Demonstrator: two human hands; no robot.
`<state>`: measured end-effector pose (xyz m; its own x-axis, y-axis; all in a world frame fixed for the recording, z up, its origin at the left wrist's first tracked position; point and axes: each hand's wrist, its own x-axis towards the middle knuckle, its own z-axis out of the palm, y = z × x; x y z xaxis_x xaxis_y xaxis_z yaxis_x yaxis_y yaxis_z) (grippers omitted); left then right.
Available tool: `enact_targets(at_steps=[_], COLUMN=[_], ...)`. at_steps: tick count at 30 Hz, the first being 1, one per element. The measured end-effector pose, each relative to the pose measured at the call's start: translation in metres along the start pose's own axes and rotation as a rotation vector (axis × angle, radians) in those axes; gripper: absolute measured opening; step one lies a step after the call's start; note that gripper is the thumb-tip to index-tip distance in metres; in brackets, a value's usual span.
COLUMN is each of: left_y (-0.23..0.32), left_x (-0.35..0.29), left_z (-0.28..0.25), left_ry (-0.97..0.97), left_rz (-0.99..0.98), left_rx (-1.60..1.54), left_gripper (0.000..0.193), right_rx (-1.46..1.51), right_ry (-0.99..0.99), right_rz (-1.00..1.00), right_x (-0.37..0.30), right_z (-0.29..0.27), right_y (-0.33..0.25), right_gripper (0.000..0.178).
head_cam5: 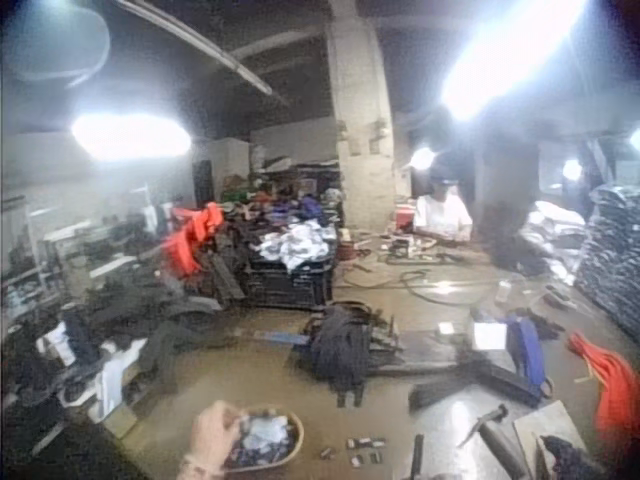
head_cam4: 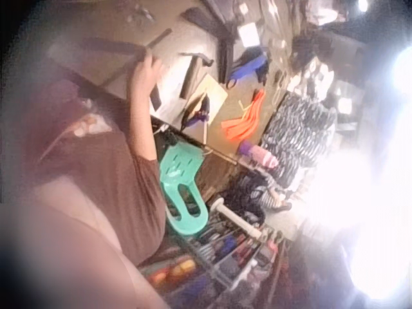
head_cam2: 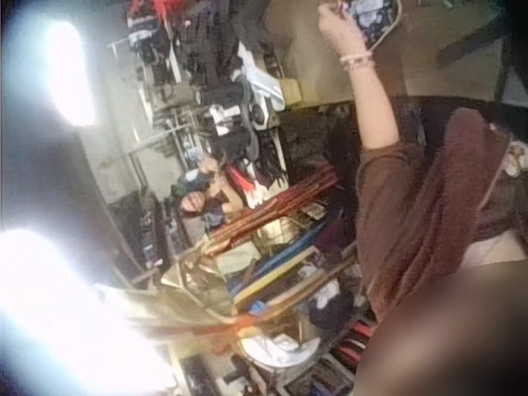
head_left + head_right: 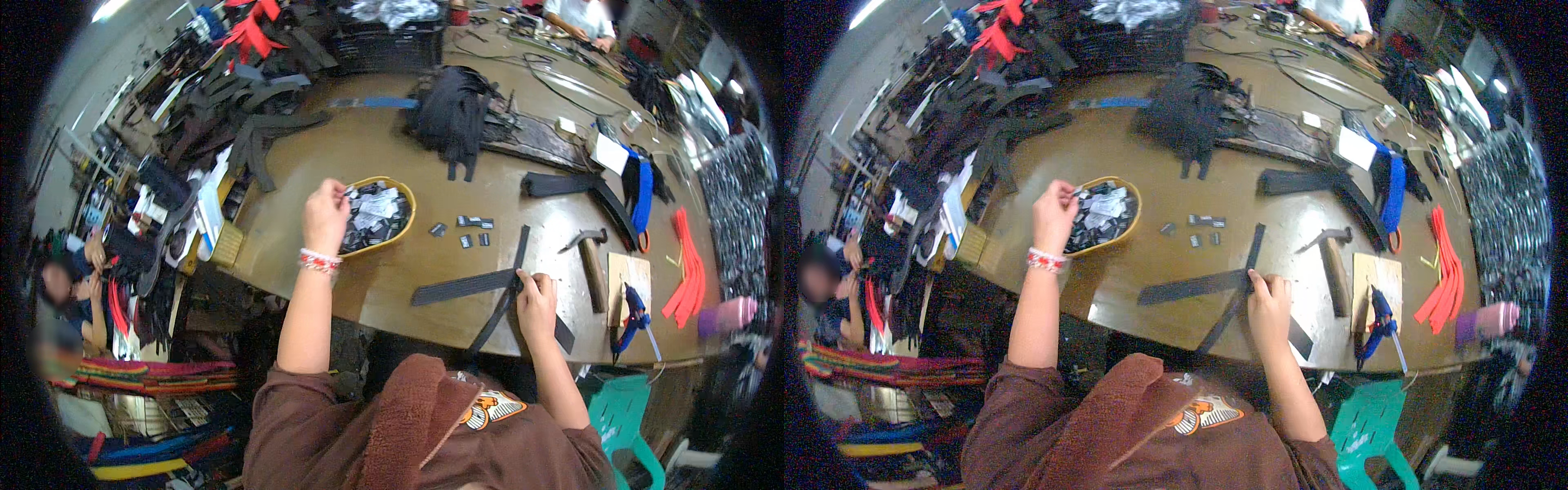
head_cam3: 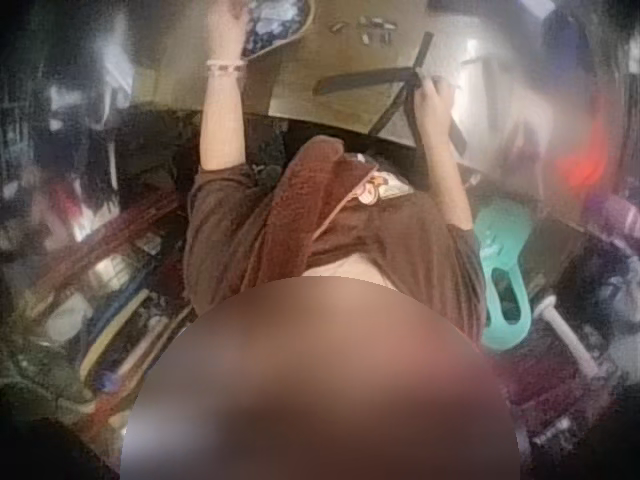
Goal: The person assembles black fabric straps by attaching small metal buckles using a hot glue gun. They repeatedly pick up straps, apply glue, and press buckles into place, then set the finished pieces aside on the table.
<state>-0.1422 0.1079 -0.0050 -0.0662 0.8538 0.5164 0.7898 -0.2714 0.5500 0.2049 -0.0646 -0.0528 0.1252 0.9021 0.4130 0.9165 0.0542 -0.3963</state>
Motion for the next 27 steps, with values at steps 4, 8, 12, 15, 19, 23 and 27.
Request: enact_targets(at_steps=[4,8,12,15,19,23,27], left_y=[0.025,0.106,0.183,0.194,0.193,0.205,0.212], left_x=[0.001,-0.036,-0.090,-0.096,-0.093,-0.105,-0.106], left_z=[-0.013,-0.002,0.029,0.032,0.022,0.016,0.013], left_ry=[0.012,0.022,-0.152,-0.154,-0.622,-0.795,-0.772], left_rz=[-0.247,-0.509,-0.610,-0.610,-0.406,-0.168,-0.144], left_rx=[-0.323,-1.594,-1.706,-1.954,-1.711,-1.459,-1.365], left_gripper=[0.018,0.014,0.014,0.014,0.013,0.031,0.025], right_rx=[0.234,1.131,1.816,1.758,1.593,1.384,1.376], right_ry=[0.079,-0.074,-0.260,-0.179,-0.163,-0.054,-0.013], right_rz=[0.065,0.485,0.396,0.486,0.494,0.430,0.346], right_x=[0.010,0.033,0.051,0.049,0.030,0.016,0.011], right_z=[-0.018,-0.041,-0.053,-0.065,-0.077,-0.079,-0.081], right_y=[-0.013,-0.060,-0.093,-0.083,-0.060,-0.057,-0.056], right_gripper=[0.034,0.034,0.027,0.012,0.007,0.009,0.011])
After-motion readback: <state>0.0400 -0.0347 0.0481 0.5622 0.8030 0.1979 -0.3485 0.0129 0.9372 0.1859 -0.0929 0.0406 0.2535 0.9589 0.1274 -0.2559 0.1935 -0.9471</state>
